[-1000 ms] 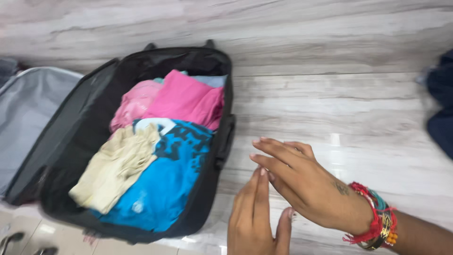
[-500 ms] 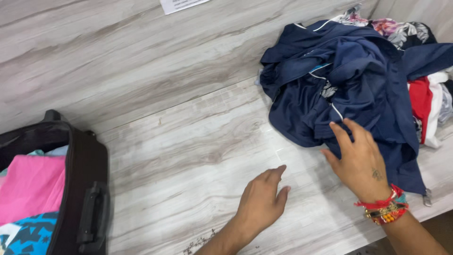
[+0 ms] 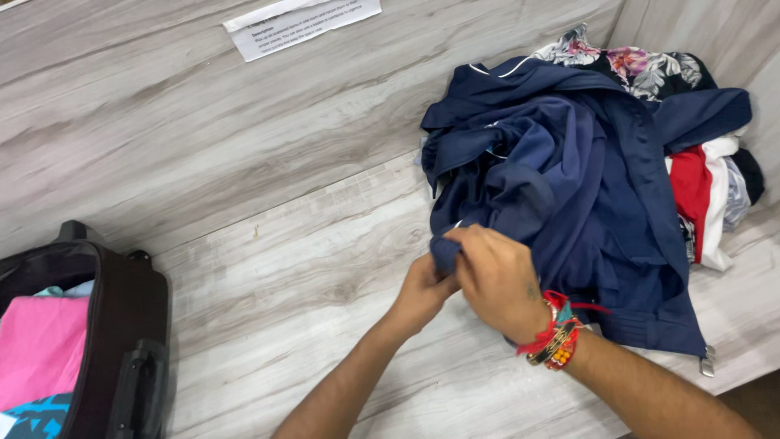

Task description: The person folds a blue t-shirt, a cream-colored top, a navy blue track jacket, and floral patterned clothes by hand, then places each item into an open black suitcase. They also close the zipper on the jacket before folding it.

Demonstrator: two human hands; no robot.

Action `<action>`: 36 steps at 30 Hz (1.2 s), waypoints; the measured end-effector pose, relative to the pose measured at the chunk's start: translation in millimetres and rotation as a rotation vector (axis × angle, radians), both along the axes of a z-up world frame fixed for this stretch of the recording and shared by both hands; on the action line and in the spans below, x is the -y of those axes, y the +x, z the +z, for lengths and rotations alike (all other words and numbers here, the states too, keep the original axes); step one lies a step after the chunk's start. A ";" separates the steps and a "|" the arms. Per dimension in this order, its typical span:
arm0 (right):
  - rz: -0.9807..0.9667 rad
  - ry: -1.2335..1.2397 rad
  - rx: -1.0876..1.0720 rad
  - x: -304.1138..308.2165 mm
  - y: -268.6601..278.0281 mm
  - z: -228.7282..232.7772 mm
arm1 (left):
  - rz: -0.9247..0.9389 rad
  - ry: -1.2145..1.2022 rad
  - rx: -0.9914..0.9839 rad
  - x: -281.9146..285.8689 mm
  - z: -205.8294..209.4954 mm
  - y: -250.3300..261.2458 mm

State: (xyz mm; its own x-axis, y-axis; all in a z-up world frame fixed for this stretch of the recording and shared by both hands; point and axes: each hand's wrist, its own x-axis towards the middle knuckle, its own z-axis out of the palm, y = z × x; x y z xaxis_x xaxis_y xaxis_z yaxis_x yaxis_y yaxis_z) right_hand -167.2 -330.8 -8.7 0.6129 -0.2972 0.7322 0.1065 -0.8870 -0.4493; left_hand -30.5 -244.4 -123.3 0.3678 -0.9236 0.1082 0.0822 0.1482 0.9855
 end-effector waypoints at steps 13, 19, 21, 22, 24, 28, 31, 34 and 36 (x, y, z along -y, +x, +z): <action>0.117 -0.055 -0.197 -60.5 -33.4 10.2 | 0.596 1.498 0.851 -337.0 45.0 39.1; -0.380 -0.445 -0.420 4.1 -26.8 -19.9 | 0.488 1.378 1.335 -302.3 102.2 -11.3; -0.418 -0.474 -0.468 17.0 -16.1 -43.3 | 0.568 0.747 1.329 -271.2 113.5 -19.5; -0.426 -0.440 -0.477 25.7 -10.1 -54.2 | 0.536 0.724 1.296 -249.4 114.2 -16.8; -0.446 -0.367 -0.493 43.8 1.6 -73.3 | 0.493 0.536 1.206 -204.7 108.2 2.5; -0.453 -0.215 -0.585 76.7 9.7 -86.7 | 0.384 0.507 1.282 -138.3 64.5 51.5; -0.408 0.102 -0.459 104.6 0.2 -73.9 | 0.268 0.871 1.280 -136.2 31.1 63.1; -0.289 0.686 -0.245 142.3 -44.8 -71.1 | 0.246 0.991 1.216 -163.2 23.4 66.3; -0.323 0.555 -0.011 182.7 -82.4 -75.9 | 0.251 1.057 1.202 -192.3 28.3 60.8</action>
